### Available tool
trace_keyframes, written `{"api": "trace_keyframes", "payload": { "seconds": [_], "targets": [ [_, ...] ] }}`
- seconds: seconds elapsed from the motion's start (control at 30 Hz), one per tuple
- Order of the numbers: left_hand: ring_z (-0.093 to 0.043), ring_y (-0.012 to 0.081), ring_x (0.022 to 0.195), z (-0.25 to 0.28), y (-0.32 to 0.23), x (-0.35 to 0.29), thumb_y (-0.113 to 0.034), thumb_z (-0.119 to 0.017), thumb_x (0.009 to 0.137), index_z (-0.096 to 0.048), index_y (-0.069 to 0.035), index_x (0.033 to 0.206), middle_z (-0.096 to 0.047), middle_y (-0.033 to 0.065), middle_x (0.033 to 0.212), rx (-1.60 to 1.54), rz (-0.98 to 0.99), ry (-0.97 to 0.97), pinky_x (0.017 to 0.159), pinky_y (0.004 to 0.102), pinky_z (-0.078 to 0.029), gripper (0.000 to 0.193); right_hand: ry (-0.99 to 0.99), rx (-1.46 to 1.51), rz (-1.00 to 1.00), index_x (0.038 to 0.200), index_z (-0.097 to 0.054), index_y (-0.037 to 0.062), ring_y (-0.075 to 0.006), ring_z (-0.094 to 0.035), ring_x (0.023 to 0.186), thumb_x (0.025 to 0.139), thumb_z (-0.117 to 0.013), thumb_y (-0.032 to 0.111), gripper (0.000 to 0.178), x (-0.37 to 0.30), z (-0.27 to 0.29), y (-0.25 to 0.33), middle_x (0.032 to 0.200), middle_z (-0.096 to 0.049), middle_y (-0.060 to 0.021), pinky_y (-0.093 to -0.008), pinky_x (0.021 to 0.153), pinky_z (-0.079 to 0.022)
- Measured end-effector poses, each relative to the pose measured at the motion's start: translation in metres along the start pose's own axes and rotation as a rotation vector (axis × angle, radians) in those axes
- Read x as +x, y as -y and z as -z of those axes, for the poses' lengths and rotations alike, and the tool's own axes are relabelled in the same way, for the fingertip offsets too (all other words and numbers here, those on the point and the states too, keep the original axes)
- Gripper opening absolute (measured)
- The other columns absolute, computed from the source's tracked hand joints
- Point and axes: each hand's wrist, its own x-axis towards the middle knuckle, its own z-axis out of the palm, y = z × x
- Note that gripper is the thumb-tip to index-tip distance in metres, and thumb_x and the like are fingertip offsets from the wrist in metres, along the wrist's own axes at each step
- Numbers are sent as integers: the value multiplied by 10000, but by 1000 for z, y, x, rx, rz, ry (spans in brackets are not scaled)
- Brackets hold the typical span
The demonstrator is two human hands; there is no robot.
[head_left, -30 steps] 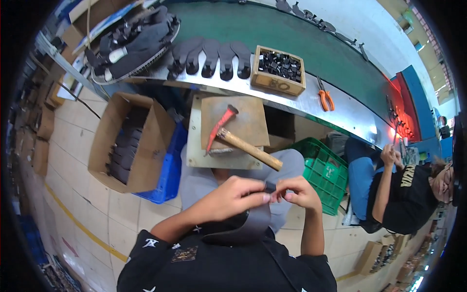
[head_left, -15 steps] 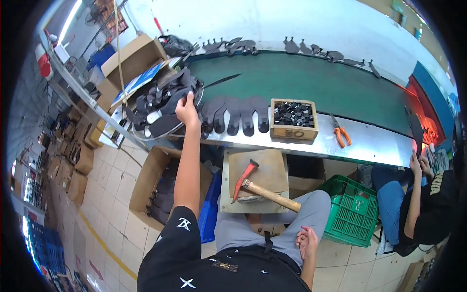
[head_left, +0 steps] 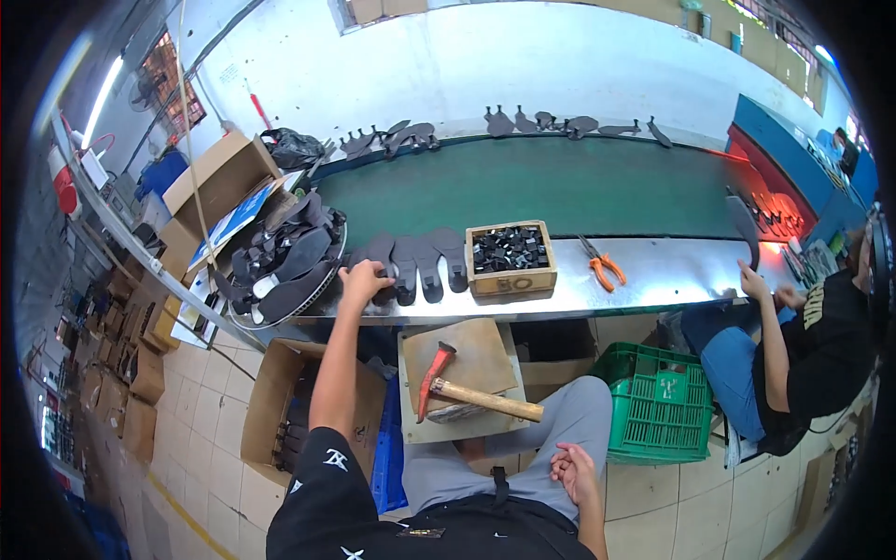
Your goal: Attaching heels to shoe soles using a hammer and small nails.
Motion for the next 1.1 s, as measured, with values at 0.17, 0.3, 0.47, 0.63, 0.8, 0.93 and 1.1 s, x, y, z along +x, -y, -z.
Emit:
{"api": "trace_keyframes", "payload": {
  "seconds": [0.17, 0.3, 0.47, 0.63, 0.8, 0.93, 1.1],
  "targets": [
    [-601, 252, 1097, 14, 11, -4, -457, -738, 789, -681, -156, 1034, -679, 35, 1061, 31, -124, 149, 1006, 566, -260, 392, 11, -10, -17, 1185, -546, -19, -196, -609, 693, 1030, -483, 250, 317, 0, -10, 8, 888, -636, -148, -333, 578, -500],
    [-571, 262, 1178, 13, -17, -41, -343, -661, 887, -589, -95, 1231, -642, 88, 1210, 120, -196, -197, 1039, 561, -272, 430, -361, -388, 410, 973, -632, 33, -97, -553, 545, 1027, -492, 234, 251, 37, 11, 38, 680, -599, -18, -242, 438, -415],
    [-602, 241, 1070, 41, -119, -167, -97, -621, 890, -628, -69, 1112, -671, 77, 1120, -431, -536, -396, 1067, 436, -283, 224, -921, -1287, 642, 964, -600, -35, -314, -678, 762, 945, -593, 260, 296, 121, 98, 70, 842, -682, -178, -440, 651, -529],
    [-641, 218, 1066, 19, -169, -278, 7, -636, 827, -644, -89, 1038, -695, 68, 1085, -697, -662, -287, 1070, 424, -287, 232, -812, -1707, 209, 1047, -562, -34, -429, -667, 869, 898, -626, 258, 334, 134, 98, 65, 993, -672, -226, -527, 753, -546],
    [-648, 227, 1058, 15, -175, -336, 0, -620, 841, -642, -76, 1019, -711, 81, 1059, -820, -621, -132, 1068, 427, -315, 196, -1025, -1950, 429, 1025, -577, -3, -369, -678, 894, 900, -559, 134, 186, 147, 105, 75, 975, -661, -190, -474, 733, -566],
    [-650, 254, 1030, 6, -162, -354, -3, -600, 853, -640, -46, 1024, -711, 105, 1048, -889, -478, -99, 1023, 407, -378, 181, -1038, -1941, 404, 980, -596, -17, -383, -667, 933, 890, -534, 86, 150, 147, 126, 98, 1014, -651, -212, -470, 737, -569],
    [-650, 287, 998, -11, -141, -367, -25, -606, 850, -673, -27, 951, -712, 121, 1033, -1009, -300, -89, 996, 433, -427, 121, -957, -1955, 396, 976, -603, -8, -357, -665, 934, 904, -512, 66, 138, 153, 122, 87, 1018, -639, -202, -443, 757, -576]
  ]
}}
